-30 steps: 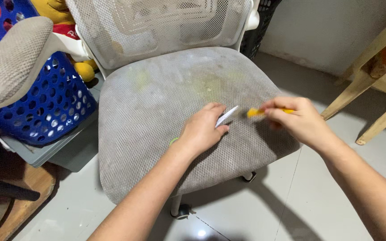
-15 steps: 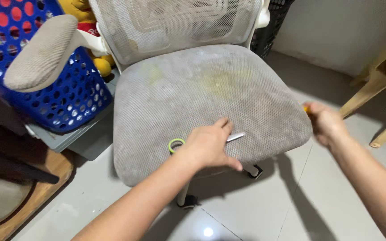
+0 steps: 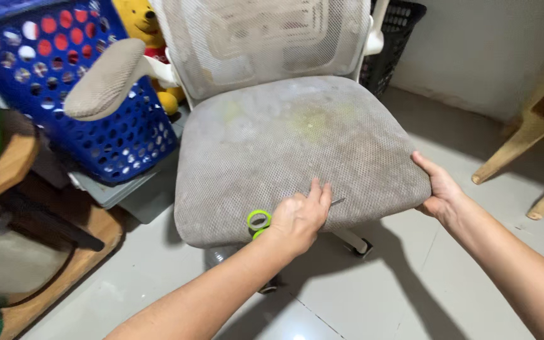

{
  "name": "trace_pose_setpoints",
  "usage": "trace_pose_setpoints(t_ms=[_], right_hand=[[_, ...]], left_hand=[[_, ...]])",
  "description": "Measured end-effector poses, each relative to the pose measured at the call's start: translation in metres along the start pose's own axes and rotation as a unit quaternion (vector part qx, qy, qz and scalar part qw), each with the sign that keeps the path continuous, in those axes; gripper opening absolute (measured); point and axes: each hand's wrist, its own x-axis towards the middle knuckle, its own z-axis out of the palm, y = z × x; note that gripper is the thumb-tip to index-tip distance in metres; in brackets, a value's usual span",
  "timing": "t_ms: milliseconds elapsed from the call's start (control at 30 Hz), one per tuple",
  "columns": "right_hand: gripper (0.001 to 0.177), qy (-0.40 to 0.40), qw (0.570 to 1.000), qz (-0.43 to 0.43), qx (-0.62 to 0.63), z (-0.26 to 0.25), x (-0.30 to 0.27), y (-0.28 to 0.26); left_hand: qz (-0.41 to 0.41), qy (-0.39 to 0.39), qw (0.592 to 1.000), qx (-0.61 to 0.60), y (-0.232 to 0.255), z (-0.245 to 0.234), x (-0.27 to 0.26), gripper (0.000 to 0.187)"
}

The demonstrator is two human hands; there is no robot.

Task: The person scrubs the seat and underside of an office chair using a small brush and a white tool, then flips the chair upright and continues scrubbing the seat surface.

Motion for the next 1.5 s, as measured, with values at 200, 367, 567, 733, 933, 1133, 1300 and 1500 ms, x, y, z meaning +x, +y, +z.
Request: trace_pose_setpoints(t_ms=[200,367,567,733,933,1133,1300,1500], right_hand=[[0.042,-0.04,0.998,-0.025,-0.045,0.024,-0.026,-0.024],[0.042,-0.066,0.994,-0.068,-0.06,0.03,-0.04,-0.065],[0.037,-0.076,0.991,-0.106,-0.041,0.042,-0.067,-0.09],[0.028,-0.028,0.984,-0.167,-0.049,0.064,-0.094,-0.105],[0.029,-0.073,0.969,-0.231,-0.042,0.098,-0.113,-0.113],[0.038,-0.059,0.952,-0.289,-0.084,0.11,-0.107,-0.111],[0.058,-0.101,0.944,-0.315,-0.009,0.084,-0.081,-0.066],[0.024,-0.139,0.893,-0.354,-0.24,0.084,-0.059,0.036]], left_hand=[[0.005,-0.017,0.998,-0.054,-0.016,-0.065,-0.015,0.101],[0.002,0.033,0.993,-0.113,-0.019,-0.12,-0.016,0.092],[0.027,0.067,0.989,-0.129,-0.024,-0.173,-0.01,0.067],[0.004,0.016,0.994,-0.109,-0.048,-0.209,0.007,0.061],[0.05,0.072,0.988,-0.125,-0.078,-0.228,0.017,0.067],[0.015,0.047,0.993,-0.108,-0.08,-0.231,0.025,0.068],[0.021,0.07,0.989,-0.129,-0.083,-0.226,0.028,0.073],[-0.011,0.041,0.992,-0.121,-0.082,-0.227,0.027,0.072]])
